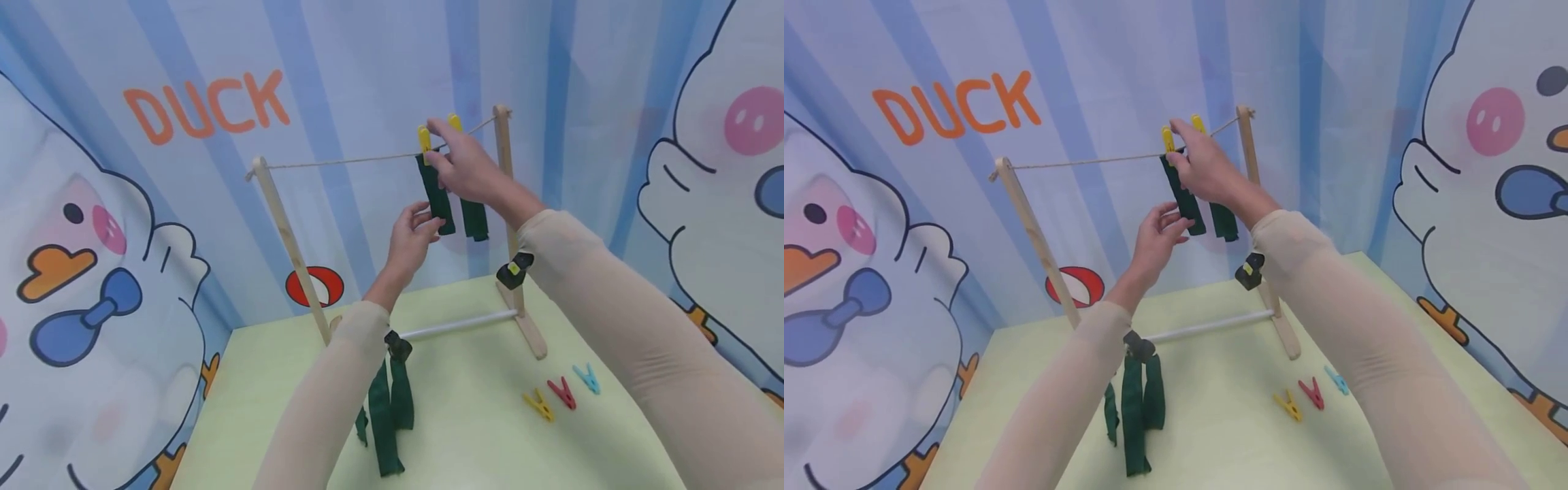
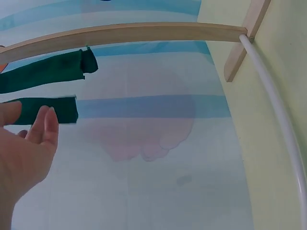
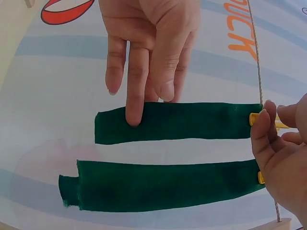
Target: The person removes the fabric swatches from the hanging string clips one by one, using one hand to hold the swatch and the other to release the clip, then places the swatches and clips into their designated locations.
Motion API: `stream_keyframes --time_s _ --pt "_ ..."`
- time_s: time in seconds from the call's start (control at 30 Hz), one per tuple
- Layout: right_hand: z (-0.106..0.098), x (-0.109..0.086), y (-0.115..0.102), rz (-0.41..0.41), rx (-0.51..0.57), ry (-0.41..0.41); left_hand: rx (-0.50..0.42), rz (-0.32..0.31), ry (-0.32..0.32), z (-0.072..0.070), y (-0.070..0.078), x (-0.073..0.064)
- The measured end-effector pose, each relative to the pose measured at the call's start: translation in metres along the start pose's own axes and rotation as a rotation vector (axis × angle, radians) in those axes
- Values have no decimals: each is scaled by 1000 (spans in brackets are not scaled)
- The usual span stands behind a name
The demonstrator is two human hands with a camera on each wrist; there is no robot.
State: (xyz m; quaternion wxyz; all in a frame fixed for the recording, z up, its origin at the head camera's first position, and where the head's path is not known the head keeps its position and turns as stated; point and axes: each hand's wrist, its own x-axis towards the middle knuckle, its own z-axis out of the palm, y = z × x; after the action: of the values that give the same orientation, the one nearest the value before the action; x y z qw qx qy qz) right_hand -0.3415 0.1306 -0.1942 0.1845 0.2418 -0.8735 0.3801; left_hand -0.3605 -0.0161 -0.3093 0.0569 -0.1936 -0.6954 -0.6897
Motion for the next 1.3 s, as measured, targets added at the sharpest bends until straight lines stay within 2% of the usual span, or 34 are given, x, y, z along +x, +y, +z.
stream_keyframes --time_s 0.17,0.37,0.63,0.97,1.3 --pt "2 2 0 4 39 4 24 -16 56 3 -2 0" --pt "5 6 -3 -8 84 47 57 0 106 2 -1 1" --pt "7 6 -7 -40 93 82 30 -39 83 -2 0 -3" --pt "6 7 -8 -35 83 103 21 -9 94 -3 0 -5" --pt "16 12 -13 -19 48 148 20 -16 114 -8 -1 -6"
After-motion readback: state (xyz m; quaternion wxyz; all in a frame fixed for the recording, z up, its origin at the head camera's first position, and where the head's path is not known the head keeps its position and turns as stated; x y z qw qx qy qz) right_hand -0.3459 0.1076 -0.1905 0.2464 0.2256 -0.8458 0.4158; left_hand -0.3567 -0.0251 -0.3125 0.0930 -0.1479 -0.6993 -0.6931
